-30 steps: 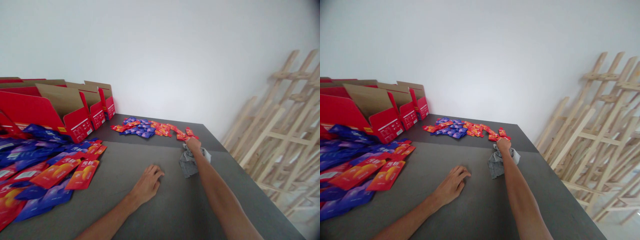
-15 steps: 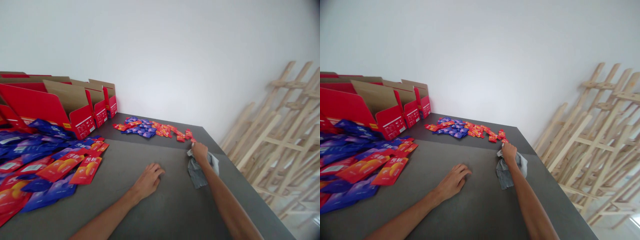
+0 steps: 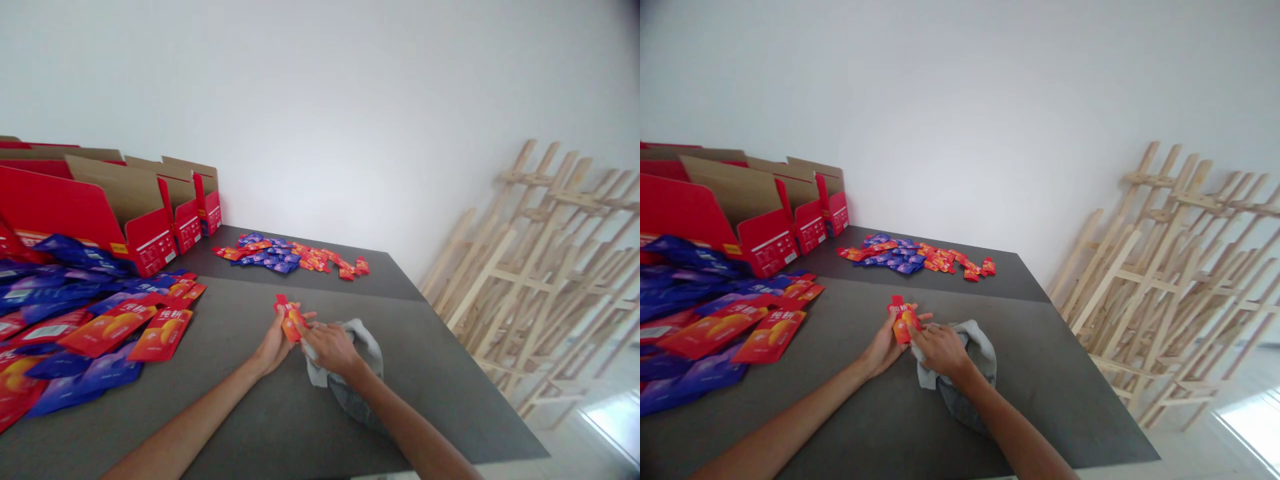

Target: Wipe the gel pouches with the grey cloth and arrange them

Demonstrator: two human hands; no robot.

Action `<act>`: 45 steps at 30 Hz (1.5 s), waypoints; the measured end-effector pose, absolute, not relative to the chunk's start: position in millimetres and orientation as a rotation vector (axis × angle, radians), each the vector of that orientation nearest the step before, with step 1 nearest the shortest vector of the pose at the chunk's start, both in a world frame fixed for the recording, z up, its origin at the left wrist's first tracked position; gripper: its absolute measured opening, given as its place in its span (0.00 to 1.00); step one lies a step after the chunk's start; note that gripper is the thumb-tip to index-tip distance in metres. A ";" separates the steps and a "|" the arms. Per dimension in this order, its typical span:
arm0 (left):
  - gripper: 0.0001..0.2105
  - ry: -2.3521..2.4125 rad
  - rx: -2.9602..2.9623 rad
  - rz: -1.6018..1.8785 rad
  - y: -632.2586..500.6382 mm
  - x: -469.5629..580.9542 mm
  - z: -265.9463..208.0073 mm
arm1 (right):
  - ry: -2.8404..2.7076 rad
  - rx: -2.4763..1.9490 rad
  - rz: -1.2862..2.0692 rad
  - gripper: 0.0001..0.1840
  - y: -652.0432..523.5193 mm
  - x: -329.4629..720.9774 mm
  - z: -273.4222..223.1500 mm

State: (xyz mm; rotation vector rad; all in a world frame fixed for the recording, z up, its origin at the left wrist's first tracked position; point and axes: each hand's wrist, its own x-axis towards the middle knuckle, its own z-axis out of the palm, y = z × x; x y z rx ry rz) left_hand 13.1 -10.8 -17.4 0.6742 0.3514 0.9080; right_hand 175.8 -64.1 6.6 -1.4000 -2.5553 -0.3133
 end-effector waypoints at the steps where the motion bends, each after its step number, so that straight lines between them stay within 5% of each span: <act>1: 0.31 0.397 0.665 0.969 -11.5 12.1 -16.3 | -2.606 -1.318 -0.289 0.24 -62.4 171.4 3.9; 7: 0.29 0.496 0.702 1.143 -7.1 12.3 -11.2 | -2.495 -1.151 -0.071 0.18 -63.5 179.8 3.7; 14: 0.31 0.426 0.761 0.828 -15.4 22.8 -24.6 | -1.781 -1.391 -0.115 0.14 -59.0 182.1 -0.2; 22: 0.32 0.349 0.741 0.893 -7.3 18.6 -22.1 | -2.412 -1.143 -0.009 0.10 -65.5 162.1 -2.2; 31: 0.26 0.238 0.769 0.562 -15.7 18.0 -20.5 | -1.917 -1.658 -0.136 0.13 -59.7 170.9 -4.1; 40: 0.30 0.200 0.733 0.643 -3.4 12.6 -21.9 | -2.548 -1.195 -0.025 0.13 -74.2 158.5 5.2; 45: 0.27 0.197 0.718 0.546 -8.3 11.5 -19.5 | -2.262 -1.493 -0.191 0.13 -72.1 162.5 4.8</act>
